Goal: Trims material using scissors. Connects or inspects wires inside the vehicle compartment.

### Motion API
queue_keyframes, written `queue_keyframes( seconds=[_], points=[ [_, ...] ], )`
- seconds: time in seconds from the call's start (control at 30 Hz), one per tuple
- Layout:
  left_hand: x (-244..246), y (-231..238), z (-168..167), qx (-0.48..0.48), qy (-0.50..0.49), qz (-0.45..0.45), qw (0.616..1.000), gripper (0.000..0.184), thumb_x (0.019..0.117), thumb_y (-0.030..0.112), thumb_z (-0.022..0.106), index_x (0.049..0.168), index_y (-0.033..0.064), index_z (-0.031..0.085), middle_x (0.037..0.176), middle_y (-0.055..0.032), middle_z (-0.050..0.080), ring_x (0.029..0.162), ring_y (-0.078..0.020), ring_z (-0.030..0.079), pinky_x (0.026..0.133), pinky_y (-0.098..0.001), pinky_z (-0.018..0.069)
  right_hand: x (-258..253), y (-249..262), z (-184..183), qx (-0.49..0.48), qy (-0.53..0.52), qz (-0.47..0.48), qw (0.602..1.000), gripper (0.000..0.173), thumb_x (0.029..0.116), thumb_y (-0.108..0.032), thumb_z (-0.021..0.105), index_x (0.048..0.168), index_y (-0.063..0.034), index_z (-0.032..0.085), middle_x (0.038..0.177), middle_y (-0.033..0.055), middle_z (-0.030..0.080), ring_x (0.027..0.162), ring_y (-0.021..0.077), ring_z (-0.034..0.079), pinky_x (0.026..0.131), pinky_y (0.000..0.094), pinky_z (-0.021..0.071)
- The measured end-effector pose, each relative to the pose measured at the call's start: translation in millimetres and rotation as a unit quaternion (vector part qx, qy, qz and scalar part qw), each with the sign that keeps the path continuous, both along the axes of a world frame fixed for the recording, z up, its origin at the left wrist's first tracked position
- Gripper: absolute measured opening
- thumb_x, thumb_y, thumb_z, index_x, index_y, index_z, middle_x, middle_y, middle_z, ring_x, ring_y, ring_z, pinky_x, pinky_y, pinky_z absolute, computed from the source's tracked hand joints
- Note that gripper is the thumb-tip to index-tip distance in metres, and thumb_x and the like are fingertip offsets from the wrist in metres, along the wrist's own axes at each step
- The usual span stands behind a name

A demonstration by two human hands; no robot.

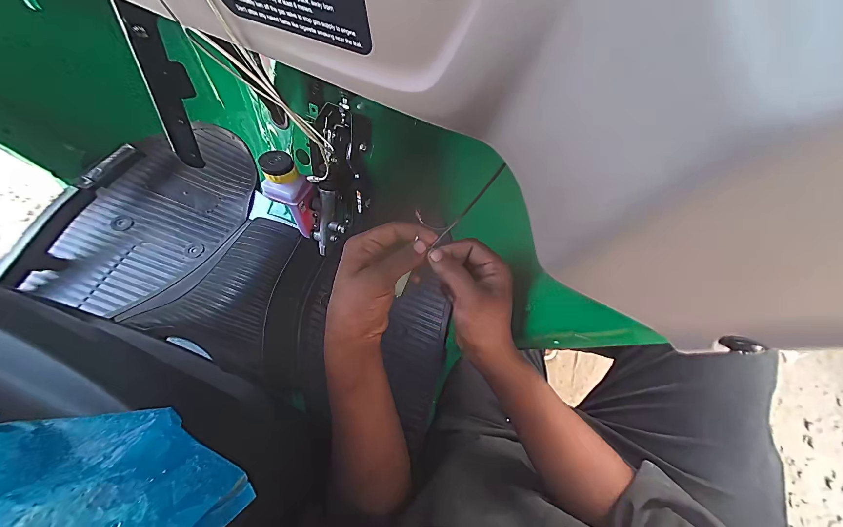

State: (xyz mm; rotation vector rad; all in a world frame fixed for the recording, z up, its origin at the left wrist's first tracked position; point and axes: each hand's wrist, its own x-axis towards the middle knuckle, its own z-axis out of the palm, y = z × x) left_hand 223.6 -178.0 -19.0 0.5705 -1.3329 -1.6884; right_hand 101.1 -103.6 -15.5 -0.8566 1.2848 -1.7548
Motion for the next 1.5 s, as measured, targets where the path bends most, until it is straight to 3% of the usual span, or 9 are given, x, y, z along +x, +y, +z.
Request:
queue_keyframes(
  seconds=[0.17, 0.27, 0.4, 0.63, 0.8, 0.97, 1.1, 1.23, 1.5],
  points=[
    [-0.5, -1.5, -1.9, 0.0, 0.006, 0.005, 1.0, 0.017, 0.1012, 0.007, 0.059, 0.108, 0.0011, 0.073, 0.096, -0.0097, 0.071, 0.079, -0.0127, 0.065, 0.067, -0.0252, 0.0552, -6.3, 1.6, 3.3, 0.104, -0.339, 0.159, 0.921, 0.021, 0.1035, -0.025, 0.054, 0.095, -0.0079, 0.064, 0.071, 0.0013, 0.053, 0.05, 0.008, 0.044, 0.048, 0.0223, 0.0418],
    [1.0, -1.6, 0.8, 0.007, -0.001, 0.02, 1.0, 0.018, 0.101, 0.006, 0.057, 0.108, -0.0001, 0.072, 0.096, -0.0103, 0.069, 0.076, -0.0143, 0.062, 0.066, -0.0271, 0.0543, 3.2, 11.3, 3.1, 0.014, -0.009, -0.009, 1.0, 0.012, 0.1016, -0.009, 0.059, 0.106, -0.0047, 0.069, 0.076, 0.0053, 0.06, 0.056, 0.0104, 0.052, 0.05, 0.024, 0.0478],
    [0.0, 1.2, 4.4, 0.003, 0.0, 0.027, 1.0, 0.018, 0.1015, 0.005, 0.056, 0.109, 0.0004, 0.072, 0.094, -0.0094, 0.069, 0.076, -0.0137, 0.062, 0.066, -0.0263, 0.0546, 0.4, 10.0, -4.6, -0.065, 0.423, -0.177, 0.886, 0.037, 0.0833, -0.005, 0.077, 0.119, -0.0025, 0.068, 0.091, 0.0028, 0.061, 0.067, 0.0066, 0.056, 0.053, 0.0197, 0.0498],
    [-2.0, 6.3, 7.5, 0.003, 0.004, 0.022, 1.0, 0.018, 0.1018, 0.005, 0.057, 0.109, -0.0002, 0.072, 0.096, -0.0112, 0.07, 0.078, -0.0144, 0.065, 0.069, -0.0265, 0.0563, 1.0, 1.6, -11.5, -0.09, 0.524, -0.223, 0.817, 0.013, 0.0903, -0.013, 0.076, 0.102, -0.0063, 0.077, 0.087, 0.0022, 0.068, 0.069, 0.0061, 0.062, 0.056, 0.0207, 0.0519],
    [-0.3, 4.5, 3.7, -0.008, -0.005, 0.016, 1.0, 0.019, 0.1015, 0.004, 0.055, 0.109, 0.0005, 0.072, 0.096, -0.0103, 0.07, 0.077, -0.0134, 0.064, 0.066, -0.0253, 0.0548, 2.8, 5.6, 2.1, 0.0, 0.125, -0.033, 0.992, 0.006, 0.098, -0.006, 0.065, 0.097, -0.0042, 0.07, 0.072, 0.0017, 0.062, 0.056, 0.0065, 0.054, 0.05, 0.0201, 0.0462],
    [-0.7, 3.6, 3.5, -0.01, 0.007, 0.009, 1.0, 0.019, 0.102, 0.006, 0.057, 0.11, 0.0, 0.073, 0.095, -0.0109, 0.071, 0.077, -0.0135, 0.064, 0.066, -0.0252, 0.0544, -9.1, 2.2, 6.4, 0.097, -0.368, 0.174, 0.908, 0.02, 0.1022, -0.023, 0.054, 0.096, -0.0076, 0.065, 0.071, 0.0006, 0.053, 0.049, 0.0069, 0.043, 0.045, 0.0204, 0.0394],
    [-0.6, 5.9, 4.8, -0.001, 0.004, 0.023, 1.0, 0.019, 0.102, 0.005, 0.055, 0.11, 0.0001, 0.072, 0.095, -0.0104, 0.069, 0.076, -0.0144, 0.062, 0.065, -0.0262, 0.0538, 2.6, 9.3, -0.7, 0.009, 0.028, -0.03, 0.999, 0.015, 0.0984, -0.003, 0.061, 0.11, -0.0043, 0.07, 0.081, 0.0043, 0.062, 0.054, 0.0085, 0.049, 0.047, 0.0213, 0.0436],
    [-2.1, 6.0, 3.9, -0.002, 0.003, 0.029, 1.0, 0.019, 0.1018, 0.004, 0.055, 0.111, 0.0, 0.072, 0.096, -0.0111, 0.069, 0.077, -0.0146, 0.063, 0.067, -0.0264, 0.0548, -0.3, 4.3, -9.1, -0.08, 0.442, -0.186, 0.874, 0.031, 0.0846, -0.005, 0.078, 0.115, -0.0022, 0.071, 0.098, 0.0056, 0.064, 0.065, 0.0049, 0.058, 0.051, 0.0174, 0.0503],
    [-3.8, 6.0, 5.2, -0.001, -0.012, 0.03, 0.999, 0.018, 0.1013, 0.005, 0.058, 0.109, 0.0004, 0.073, 0.096, -0.0116, 0.071, 0.077, -0.0147, 0.065, 0.067, -0.0269, 0.0564, -0.7, 1.0, -9.4, -0.083, 0.42, -0.173, 0.887, 0.01, 0.0913, -0.009, 0.073, 0.1, -0.0051, 0.075, 0.088, 0.0007, 0.067, 0.071, 0.0052, 0.063, 0.056, 0.0203, 0.0547]
  ],
)
